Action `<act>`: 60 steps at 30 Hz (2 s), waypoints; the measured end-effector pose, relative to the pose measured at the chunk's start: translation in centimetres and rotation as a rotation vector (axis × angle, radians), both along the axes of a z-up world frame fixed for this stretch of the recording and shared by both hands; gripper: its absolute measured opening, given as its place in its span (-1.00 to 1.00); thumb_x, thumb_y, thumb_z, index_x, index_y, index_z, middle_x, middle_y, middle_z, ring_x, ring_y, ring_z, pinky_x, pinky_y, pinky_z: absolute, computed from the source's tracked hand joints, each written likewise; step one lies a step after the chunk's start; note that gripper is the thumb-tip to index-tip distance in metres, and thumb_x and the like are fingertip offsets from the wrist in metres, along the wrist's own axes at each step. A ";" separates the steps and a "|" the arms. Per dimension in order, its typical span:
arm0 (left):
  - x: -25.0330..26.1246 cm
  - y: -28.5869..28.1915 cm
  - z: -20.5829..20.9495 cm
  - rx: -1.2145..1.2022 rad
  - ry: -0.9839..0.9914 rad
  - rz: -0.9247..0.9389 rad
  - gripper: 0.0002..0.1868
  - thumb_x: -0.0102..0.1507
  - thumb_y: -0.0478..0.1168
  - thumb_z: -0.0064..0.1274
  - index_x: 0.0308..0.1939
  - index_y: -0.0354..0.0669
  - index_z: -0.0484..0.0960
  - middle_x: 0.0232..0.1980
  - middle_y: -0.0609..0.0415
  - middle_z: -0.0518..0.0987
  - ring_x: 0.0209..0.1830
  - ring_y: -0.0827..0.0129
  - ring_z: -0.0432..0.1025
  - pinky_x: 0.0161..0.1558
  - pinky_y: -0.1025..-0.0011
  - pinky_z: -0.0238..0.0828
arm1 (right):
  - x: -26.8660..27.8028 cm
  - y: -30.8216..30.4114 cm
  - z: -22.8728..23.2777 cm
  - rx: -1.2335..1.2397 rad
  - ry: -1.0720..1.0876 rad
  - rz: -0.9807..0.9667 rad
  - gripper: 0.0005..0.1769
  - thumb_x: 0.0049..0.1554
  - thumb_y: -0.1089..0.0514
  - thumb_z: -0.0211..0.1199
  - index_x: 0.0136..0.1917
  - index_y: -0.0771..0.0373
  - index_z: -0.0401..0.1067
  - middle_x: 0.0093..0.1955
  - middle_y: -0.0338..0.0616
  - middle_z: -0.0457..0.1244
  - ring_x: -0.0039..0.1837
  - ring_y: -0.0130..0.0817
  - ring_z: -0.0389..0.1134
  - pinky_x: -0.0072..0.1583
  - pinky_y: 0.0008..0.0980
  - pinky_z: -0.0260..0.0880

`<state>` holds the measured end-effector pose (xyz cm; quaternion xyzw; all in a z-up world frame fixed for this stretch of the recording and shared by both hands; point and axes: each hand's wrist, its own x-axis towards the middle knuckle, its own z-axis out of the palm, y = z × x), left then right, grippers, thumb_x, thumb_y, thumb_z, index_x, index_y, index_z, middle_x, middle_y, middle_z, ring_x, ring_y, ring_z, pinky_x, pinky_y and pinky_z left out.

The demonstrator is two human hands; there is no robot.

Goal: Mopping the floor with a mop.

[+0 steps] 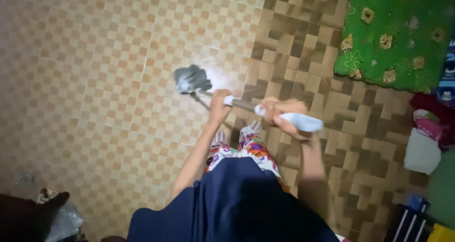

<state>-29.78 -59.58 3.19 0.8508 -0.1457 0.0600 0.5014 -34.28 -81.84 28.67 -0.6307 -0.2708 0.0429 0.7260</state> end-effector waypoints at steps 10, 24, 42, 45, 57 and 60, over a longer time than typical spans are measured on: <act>4.7 -5.8 -5.0 0.033 0.055 0.214 -0.78 0.24 -0.21 0.20 -0.39 -0.14 0.47 -0.34 0.03 0.50 -0.19 0.06 0.39 0.20 -0.04 0.18 | 3.9 -6.0 -0.4 -0.024 0.117 0.045 -0.76 0.20 0.29 0.03 -0.30 0.29 0.14 -0.28 -0.19 0.11 -0.13 -0.31 0.15 0.33 -0.11 0.30; 18.4 -41.4 -13.0 -0.183 -0.005 -0.192 -0.83 0.16 -0.20 0.18 -0.33 -0.15 0.49 -0.27 -0.06 0.49 -0.17 -0.01 0.36 -0.10 0.15 0.21 | 6.5 -28.6 1.0 -0.376 -0.003 -0.307 -0.85 0.17 0.45 0.05 -0.24 0.36 0.28 -0.23 -0.11 0.18 -0.13 -0.24 0.25 0.30 -0.15 0.31; 19.1 -46.9 -2.2 0.015 0.090 -0.462 -0.68 0.23 0.04 0.19 -0.15 -0.11 0.67 -0.16 -0.15 0.65 -0.12 -0.10 0.53 -0.12 0.06 0.43 | 10.5 -32.4 1.6 -0.395 -0.266 -0.314 -0.86 0.03 0.44 0.18 -0.31 0.34 0.29 -0.35 -0.12 0.16 -0.27 -0.22 0.24 0.21 -0.06 0.47; 17.5 -42.1 -1.7 0.004 0.035 -0.384 -0.70 0.24 -0.04 0.16 -0.07 -0.14 0.68 -0.08 -0.17 0.65 -0.05 -0.13 0.52 -0.08 0.06 0.43 | 10.3 -30.2 3.1 -0.331 -0.253 -0.240 -0.85 0.02 0.44 0.18 -0.32 0.33 0.28 -0.36 -0.14 0.16 -0.27 -0.24 0.23 0.21 -0.04 0.46; 12.3 -21.9 0.3 0.051 0.079 -0.023 -0.77 0.05 -0.20 0.33 -0.30 -0.22 0.68 -0.22 -0.13 0.66 -0.16 -0.03 0.53 -0.08 0.17 0.43 | 12.6 -20.7 -0.7 0.110 -0.055 -0.046 -0.77 0.12 0.40 0.15 -0.33 0.27 0.23 -0.31 -0.27 0.17 -0.20 -0.40 0.23 0.32 0.00 0.40; 11.2 -20.6 -1.8 -0.037 0.188 0.075 -0.84 0.09 -0.25 0.28 -0.32 -0.22 0.65 -0.29 -0.07 0.64 -0.23 0.09 0.53 -0.13 0.25 0.41 | 12.7 -19.8 -1.9 0.201 0.135 -0.069 -0.77 0.12 0.36 0.20 -0.31 0.26 0.22 -0.25 -0.28 0.18 -0.11 -0.43 0.25 0.41 -0.05 0.31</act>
